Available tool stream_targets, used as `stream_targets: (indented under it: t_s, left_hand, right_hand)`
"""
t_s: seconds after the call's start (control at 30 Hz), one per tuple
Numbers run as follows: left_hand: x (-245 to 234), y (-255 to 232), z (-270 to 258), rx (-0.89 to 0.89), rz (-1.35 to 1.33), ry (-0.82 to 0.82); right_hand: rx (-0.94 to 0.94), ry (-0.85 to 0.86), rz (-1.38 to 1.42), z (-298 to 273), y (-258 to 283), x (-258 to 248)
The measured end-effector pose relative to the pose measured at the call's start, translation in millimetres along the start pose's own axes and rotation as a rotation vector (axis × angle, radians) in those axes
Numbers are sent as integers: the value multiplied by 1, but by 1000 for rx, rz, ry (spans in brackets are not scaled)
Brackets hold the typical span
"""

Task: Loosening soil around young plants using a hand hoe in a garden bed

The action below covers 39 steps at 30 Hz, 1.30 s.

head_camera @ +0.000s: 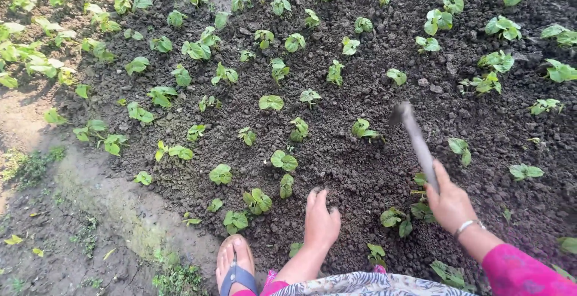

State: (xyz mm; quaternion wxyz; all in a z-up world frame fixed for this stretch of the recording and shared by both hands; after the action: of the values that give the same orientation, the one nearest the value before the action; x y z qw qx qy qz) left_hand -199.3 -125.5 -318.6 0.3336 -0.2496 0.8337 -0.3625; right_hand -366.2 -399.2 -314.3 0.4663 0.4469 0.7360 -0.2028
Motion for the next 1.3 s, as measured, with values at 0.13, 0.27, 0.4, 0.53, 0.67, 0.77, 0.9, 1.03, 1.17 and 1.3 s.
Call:
stream_targets:
  t_s: [0.13,0.27,0.4,0.53,0.67,0.77,0.9,1.03,1.17,1.3]
  left_hand:
    - [-4,7,5,-1,1,-2]
    - [-4,16,11,-51,22,10]
    - [7,50,22,-118,95,28]
    - [9,51,12,-197,159,86]
    - [11,41,-2,-177,255,209]
    - [12,40,-9,-76,303,240]
    - [20,76,1,126,429,233]
    - [17,81,5,136,455,234]
    - [12,92,17,115,300,156]
    - [2,76,33,71,37,-41]
  right_hand:
    - [62,31,96,-20,-22,19]
    - [-24,-55,88,-35,-25,28]
    - [-103,58,30,-32,-31,57]
    - [-187,-47,131,-36,-18,32]
    - [-271,26,27,-33,25,12]
    - [-267,166,-90,-27,31,17]
    - [-520,-91,109,-22,35,20]
    - [-513,-57,24,-7,49,28]
    - [-391,118,-107,-5,53,24]
    - [-640,-117,61,-5,66,29]
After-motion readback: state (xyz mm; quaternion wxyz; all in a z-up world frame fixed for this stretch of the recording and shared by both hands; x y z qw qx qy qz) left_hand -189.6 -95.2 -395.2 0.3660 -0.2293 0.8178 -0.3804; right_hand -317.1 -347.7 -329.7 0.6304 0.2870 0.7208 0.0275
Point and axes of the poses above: each hand's wrist, its own z-axis towards the middle knuckle, its own x-axis out of the palm, y = z × x, the point moved 6 cm from there along z, towards the middle knuckle, and after that the axes turned 10 degrees about -z, right-handed, at the moved point
